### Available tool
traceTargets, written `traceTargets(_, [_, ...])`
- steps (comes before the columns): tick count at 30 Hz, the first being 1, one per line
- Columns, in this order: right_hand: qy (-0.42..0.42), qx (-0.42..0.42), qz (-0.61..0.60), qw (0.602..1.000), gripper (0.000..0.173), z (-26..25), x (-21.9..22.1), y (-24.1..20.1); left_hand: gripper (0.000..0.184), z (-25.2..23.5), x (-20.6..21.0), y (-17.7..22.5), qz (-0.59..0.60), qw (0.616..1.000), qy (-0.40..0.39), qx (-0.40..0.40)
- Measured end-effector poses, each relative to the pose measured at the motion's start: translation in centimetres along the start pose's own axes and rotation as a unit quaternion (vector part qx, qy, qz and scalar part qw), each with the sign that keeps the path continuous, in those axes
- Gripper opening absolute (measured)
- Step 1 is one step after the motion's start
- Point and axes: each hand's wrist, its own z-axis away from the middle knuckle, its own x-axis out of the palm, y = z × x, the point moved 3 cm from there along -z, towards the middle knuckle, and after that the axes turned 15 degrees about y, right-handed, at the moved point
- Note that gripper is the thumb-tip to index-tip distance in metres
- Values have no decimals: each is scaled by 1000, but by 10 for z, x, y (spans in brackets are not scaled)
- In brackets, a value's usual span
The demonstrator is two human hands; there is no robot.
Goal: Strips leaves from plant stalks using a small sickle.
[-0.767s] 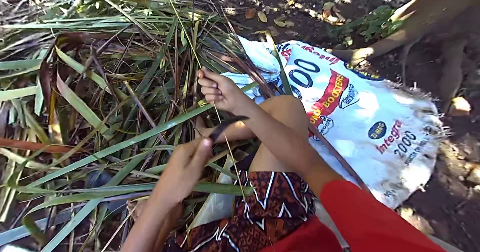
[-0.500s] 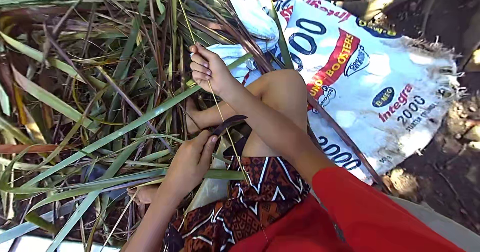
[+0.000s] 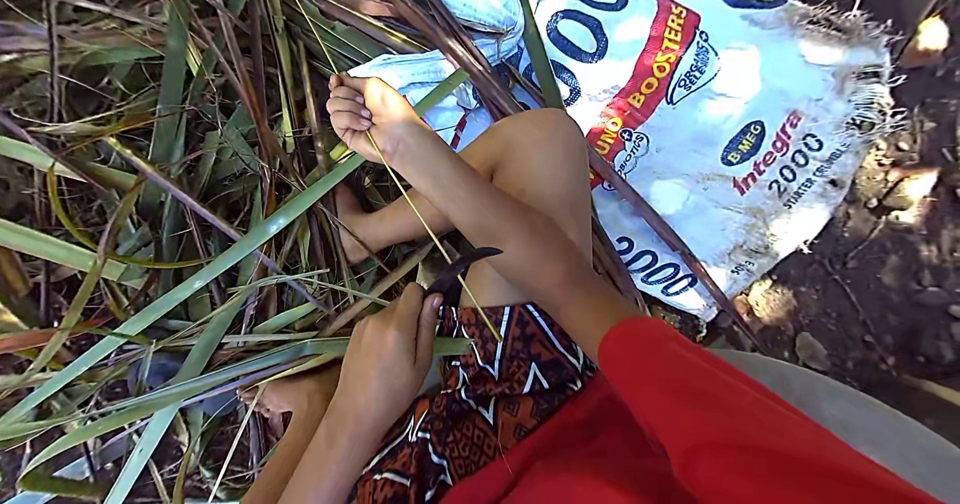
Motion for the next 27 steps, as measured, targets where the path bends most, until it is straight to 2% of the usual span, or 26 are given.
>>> traceTargets(6, [27,-69,96,993,25,7,4,-9,44,3,-2,0,3,1000,20,-22])
traceTargets(12, [-10,-119,180,976,16,22,13,-10,43,2,-14,3,-30,999,40,1])
traceTargets(19, [6,-118,196,973,18,21,14,-20,44,8,-14,9,-103,993,8,55])
traceTargets(23, [23,-104,150,983,19,17,13,-32,45,15,-9,14,-91,992,-23,79])
traceTargets(27, [16,-121,147,982,17,15,13,-42,45,18,-9,17,-80,994,-13,73])
